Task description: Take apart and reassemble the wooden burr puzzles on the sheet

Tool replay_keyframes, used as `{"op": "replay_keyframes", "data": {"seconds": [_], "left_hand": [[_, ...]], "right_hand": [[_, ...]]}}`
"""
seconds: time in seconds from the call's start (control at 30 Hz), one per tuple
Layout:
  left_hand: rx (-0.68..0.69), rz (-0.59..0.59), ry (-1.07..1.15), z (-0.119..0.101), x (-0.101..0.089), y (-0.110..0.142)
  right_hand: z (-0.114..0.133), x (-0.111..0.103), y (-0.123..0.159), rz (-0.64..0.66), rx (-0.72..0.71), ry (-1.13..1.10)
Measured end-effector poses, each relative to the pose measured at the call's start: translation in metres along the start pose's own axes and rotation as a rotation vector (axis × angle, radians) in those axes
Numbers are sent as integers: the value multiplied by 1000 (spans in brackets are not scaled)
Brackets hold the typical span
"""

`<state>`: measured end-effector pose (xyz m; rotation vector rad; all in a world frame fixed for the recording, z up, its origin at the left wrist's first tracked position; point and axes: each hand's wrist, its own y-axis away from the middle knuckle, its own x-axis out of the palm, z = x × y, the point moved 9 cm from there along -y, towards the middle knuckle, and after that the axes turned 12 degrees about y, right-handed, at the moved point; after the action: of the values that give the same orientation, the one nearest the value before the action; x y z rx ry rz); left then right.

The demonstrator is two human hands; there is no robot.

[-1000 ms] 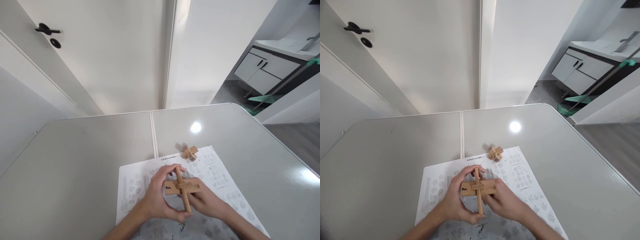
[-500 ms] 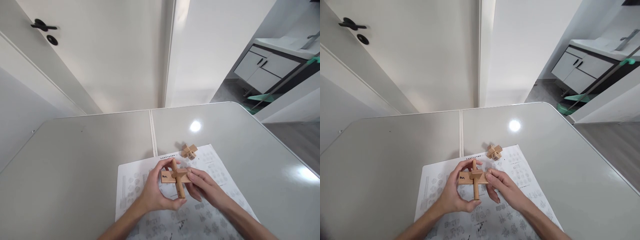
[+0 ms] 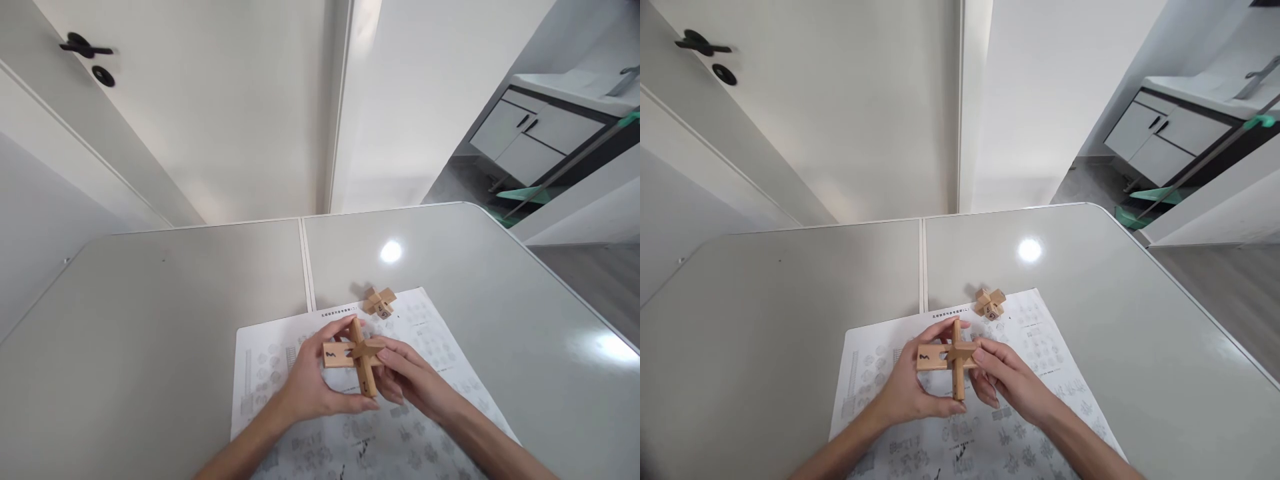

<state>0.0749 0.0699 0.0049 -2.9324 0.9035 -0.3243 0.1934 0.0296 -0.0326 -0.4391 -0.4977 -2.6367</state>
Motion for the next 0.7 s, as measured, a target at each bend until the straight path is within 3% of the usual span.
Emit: {"op": "replay_keyframes", "data": {"seconds": [0.13, 0.7], "left_hand": [[-80, -54, -78, 8, -5, 1], [-16, -120, -39, 1, -10, 0]], "right_hand": [[2, -3, -1, -53, 9, -51], [-5, -4, -3, -85, 4, -126]]}}
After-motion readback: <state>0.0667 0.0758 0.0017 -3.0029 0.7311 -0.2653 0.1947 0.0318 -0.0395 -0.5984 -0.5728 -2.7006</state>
